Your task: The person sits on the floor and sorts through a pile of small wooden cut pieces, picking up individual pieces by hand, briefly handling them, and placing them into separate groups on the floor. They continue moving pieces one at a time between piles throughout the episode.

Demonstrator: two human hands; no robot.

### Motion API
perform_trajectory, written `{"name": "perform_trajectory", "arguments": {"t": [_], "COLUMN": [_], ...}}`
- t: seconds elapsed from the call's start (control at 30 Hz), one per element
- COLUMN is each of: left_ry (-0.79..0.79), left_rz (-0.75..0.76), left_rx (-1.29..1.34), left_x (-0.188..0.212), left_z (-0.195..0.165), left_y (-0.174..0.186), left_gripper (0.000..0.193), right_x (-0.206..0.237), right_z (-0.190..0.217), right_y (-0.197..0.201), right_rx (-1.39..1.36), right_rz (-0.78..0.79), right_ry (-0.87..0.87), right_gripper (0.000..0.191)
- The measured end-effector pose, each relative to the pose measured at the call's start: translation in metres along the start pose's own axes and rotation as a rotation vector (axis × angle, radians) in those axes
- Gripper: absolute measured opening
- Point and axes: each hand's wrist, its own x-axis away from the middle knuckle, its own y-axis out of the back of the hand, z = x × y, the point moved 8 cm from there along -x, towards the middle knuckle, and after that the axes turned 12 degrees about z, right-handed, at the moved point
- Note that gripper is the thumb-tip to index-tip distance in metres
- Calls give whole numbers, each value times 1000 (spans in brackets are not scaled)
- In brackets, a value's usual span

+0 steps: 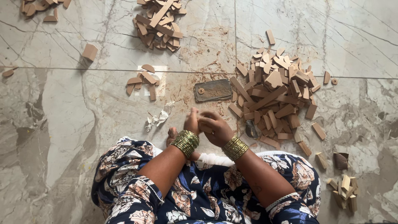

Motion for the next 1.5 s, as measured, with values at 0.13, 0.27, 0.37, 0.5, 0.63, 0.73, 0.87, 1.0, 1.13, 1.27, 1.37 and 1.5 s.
{"name": "perform_trajectory", "arguments": {"t": [0.13,0.27,0.37,0.5,0.63,0.73,0.87,1.0,1.13,1.27,1.37,1.5], "left_ry": [18,58,85,111,119,65,-56,-290,-751,-630,-313,-294], "left_rz": [181,162,201,213,222,274,372,459,-246,-520,-604,-696], "left_rx": [139,-18,-68,-100,-114,-175,-210,-201,-1037,-1090,-1204,-1329], "left_x": [1,1,3,12,28,39,37,-2,-12,-14,-30,-34], "left_z": [10,17,21,18,-1,-24,-64,-148,-251,-248,-228,-230], "left_y": [-23,-28,-36,-45,-56,-64,-64,-31,81,158,169,137], "left_gripper": [59,62,61,57,52,46,35,24,29,25,30,45], "right_x": [5,1,25,52,59,47,26,20,13,17,21,16], "right_z": [-18,-61,-104,-107,-90,-85,-78,-83,-84,-101,-109,-100], "right_y": [6,23,65,134,162,142,81,30,11,6,4,3], "right_rx": [-235,-166,-90,213,442,380,305,279,136,119,74,94], "right_rz": [-55,4,93,-47,-232,-139,126,400,311,294,299,317], "right_ry": [50,-190,-662,-861,-979,-982,-880,-822,-641,-707,-757,-603], "right_gripper": [10,8,23,17,34,40,43,61,66,62,50,44]}}
